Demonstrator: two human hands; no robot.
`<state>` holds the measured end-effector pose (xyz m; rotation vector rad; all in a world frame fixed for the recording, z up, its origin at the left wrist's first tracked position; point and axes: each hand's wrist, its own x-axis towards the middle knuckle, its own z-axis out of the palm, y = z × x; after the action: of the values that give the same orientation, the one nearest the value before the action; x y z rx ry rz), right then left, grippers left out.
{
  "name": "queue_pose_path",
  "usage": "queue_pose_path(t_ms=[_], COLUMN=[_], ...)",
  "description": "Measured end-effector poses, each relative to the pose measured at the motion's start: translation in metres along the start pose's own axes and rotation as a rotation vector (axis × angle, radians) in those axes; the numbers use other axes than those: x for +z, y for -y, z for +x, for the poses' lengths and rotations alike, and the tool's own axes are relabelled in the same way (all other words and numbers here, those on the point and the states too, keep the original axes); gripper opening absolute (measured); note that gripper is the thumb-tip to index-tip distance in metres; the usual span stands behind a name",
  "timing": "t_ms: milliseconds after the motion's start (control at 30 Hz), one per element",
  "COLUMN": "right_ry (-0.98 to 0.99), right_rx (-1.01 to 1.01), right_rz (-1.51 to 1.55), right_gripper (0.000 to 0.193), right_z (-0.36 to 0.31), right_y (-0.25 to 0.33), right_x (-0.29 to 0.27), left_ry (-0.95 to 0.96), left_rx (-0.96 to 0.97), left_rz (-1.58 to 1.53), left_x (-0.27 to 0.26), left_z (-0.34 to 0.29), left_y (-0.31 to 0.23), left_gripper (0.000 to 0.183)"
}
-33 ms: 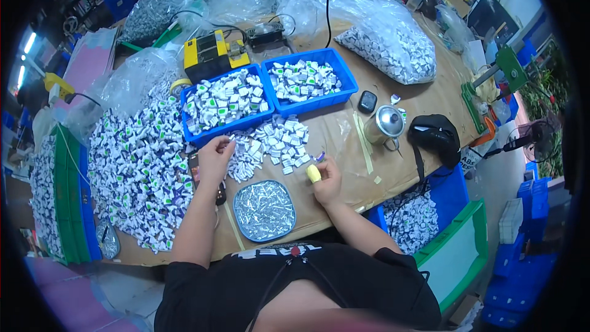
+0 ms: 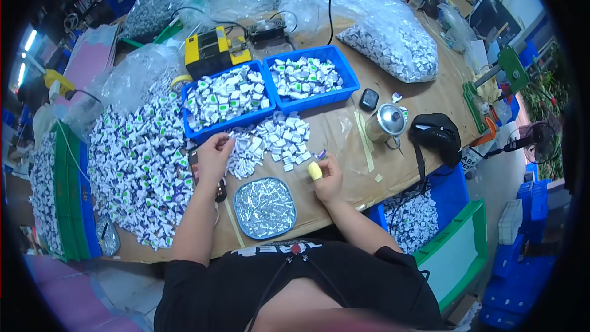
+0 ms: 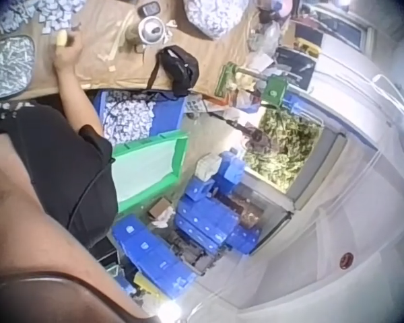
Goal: Assemble small plastic components by inserting white and blue parts into yellow sleeves at a factory workbench.
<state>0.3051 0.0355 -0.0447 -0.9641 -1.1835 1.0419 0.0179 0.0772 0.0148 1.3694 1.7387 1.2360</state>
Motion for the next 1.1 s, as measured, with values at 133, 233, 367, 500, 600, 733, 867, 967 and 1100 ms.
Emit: queue_pose_path(t_ms=[133,233,367,500,600,733,867,967,1100], right_ry=[-0.047,-0.003,-0.100,-0.133,-0.037,-0.013,-0.015,0.074,0.110], right_rx=[0.065,0.026,0.058,0.184,0.201,0.159,0.248,0.218,0.222], right_rz=[0.042,0.022,0.132,0.024,0.026,0.046,0.072,-0.041,-0.300], right_gripper=[0.015,0.026,0.049,0.069,0.065,0.059,0.057,0.056,0.054], right_z=[0.002,-0.006,-0.020,-0.045,-0.066,-0.088,-0.082,-0.067,-0.047], right_y=[0.008,-0.010,0.000,0.034,0.041,0.040,0.041,0.037,0.037], right_x=[0.000,-0.017,-0.014,-0.018,-0.023,-0.031,-0.030,-0.027,-0.011], left_ry=[-0.034,0.009,0.028,0.076,0.183,0.294,0.333,0.215,0.279], left_rx=[-0.029,-0.115,-0.291,-0.352,-0.467,-0.547,-0.584,-0.412,-0.082], left_rz=[-0.327,-0.387,-0.471,-0.921,-1.117,-1.090,-0.919,-0.626,-0.006], left_x=[-0.016,-0.042,-0.072,-0.085,-0.091,-0.093,-0.093,-0.077,-0.064], left_z=[-0.026,-0.067,-0.134,-0.184,-0.208,-0.227,-0.220,-0.212,-0.199], left_y=[-0.012,-0.019,0.005,0.017,0.018,0.028,0.028,0.035,0.055], left_gripper=[0.013,0.008,0.005,0.008,0.012,0.015,0.013,0.014,0.019])
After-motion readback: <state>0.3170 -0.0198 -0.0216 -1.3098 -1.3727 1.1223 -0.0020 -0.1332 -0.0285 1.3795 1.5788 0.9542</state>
